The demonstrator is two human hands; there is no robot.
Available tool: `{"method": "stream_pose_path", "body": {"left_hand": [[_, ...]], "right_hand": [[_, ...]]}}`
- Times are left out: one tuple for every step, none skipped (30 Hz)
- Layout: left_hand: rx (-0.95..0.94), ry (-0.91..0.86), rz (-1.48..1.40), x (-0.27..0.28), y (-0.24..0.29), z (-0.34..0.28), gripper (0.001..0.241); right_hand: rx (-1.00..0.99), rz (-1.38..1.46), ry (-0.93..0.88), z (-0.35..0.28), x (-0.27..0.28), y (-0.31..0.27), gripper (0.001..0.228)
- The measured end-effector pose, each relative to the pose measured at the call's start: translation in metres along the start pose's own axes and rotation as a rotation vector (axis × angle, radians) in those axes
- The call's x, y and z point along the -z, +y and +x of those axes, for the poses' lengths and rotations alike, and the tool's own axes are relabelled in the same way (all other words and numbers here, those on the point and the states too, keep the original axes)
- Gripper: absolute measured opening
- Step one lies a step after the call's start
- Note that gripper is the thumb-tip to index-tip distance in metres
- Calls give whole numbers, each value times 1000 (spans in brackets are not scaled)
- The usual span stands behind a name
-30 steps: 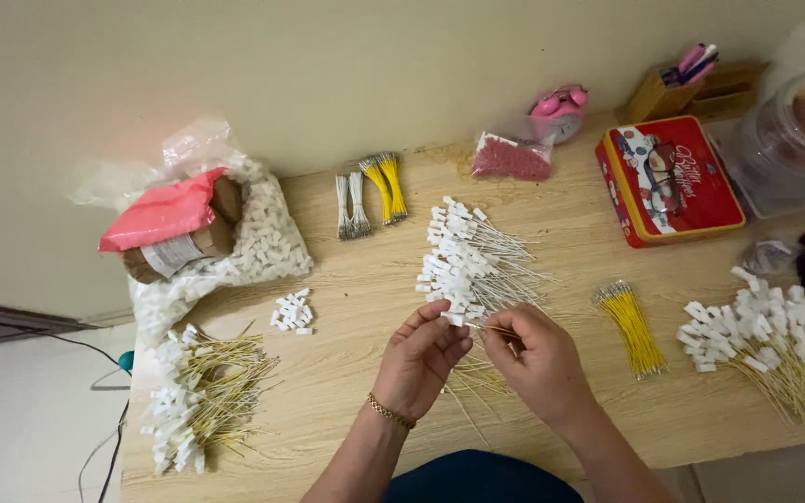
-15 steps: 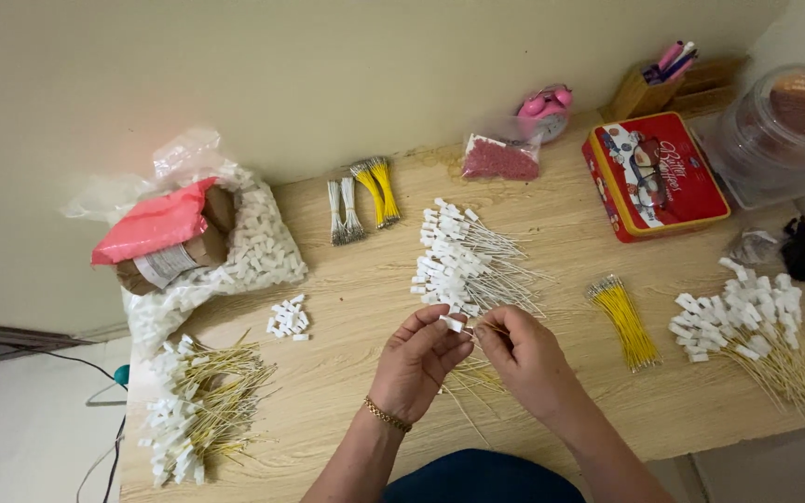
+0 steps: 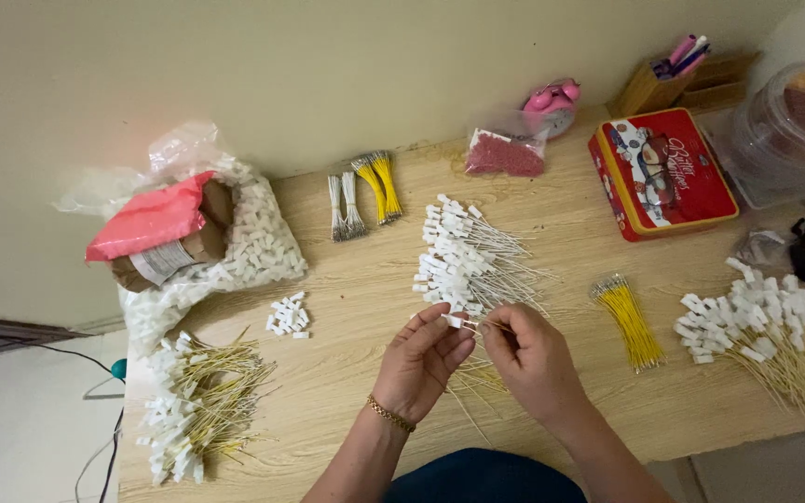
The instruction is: Assembling small white plastic connector heads onto thin metal pins.
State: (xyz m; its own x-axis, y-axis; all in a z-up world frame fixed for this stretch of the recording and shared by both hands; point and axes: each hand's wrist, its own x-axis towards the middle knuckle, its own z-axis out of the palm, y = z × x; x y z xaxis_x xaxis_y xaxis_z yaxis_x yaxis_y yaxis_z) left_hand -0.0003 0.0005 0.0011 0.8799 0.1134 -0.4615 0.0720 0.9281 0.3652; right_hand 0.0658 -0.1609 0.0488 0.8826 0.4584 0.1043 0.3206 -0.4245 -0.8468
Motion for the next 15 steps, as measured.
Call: {"method": "stream_pose_path", "body": {"left_hand": [[1, 1, -1, 1, -1, 1, 25], [5, 3, -1, 1, -2, 1, 25], [9, 6, -2, 2, -2, 2, 25], [9, 8, -2, 1, -2, 1, 25], [3, 27, 44, 0, -2, 0, 23], [-3, 46, 90, -1, -2, -1, 21], [-1, 47, 90, 2, -4, 0, 21], [-8, 36, 99, 6, -6, 2, 21], [-17, 26, 108, 9, -7, 3, 21], [-16, 29, 109, 8, -6, 3, 21], [-19, 40, 121, 8, -6, 2, 20], [-21, 52, 133, 8, -7, 2, 19], [-18, 55, 133, 11, -8, 0, 19], [-19, 77, 142, 14, -9, -1, 18], [-19, 101, 150, 17, -10, -3, 17]], "right_hand": [[-1, 0, -1, 0, -1, -1, 5], [11, -1, -3, 0, -2, -2, 6], [23, 0, -6, 0, -2, -4, 6], [22, 0, -8, 0, -3, -5, 6], [12, 2, -10, 0, -4, -6, 7], [2, 4, -13, 0, -4, -7, 7], [0, 3, -13, -1, -6, -5, 7], [27, -2, -4, -1, -7, -2, 8], [56, -6, 2, -1, -9, -1, 9], [54, -5, 1, 0, -11, 2, 9], [59, -25, -13, -1, -13, 5, 6], [64, -46, -28, -1, -16, 9, 4], [60, -45, -29, -3, -17, 10, 4], [32, -35, -44, -4, -19, 11, 3], [4, -24, -61, -6, -21, 12, 4]]}}
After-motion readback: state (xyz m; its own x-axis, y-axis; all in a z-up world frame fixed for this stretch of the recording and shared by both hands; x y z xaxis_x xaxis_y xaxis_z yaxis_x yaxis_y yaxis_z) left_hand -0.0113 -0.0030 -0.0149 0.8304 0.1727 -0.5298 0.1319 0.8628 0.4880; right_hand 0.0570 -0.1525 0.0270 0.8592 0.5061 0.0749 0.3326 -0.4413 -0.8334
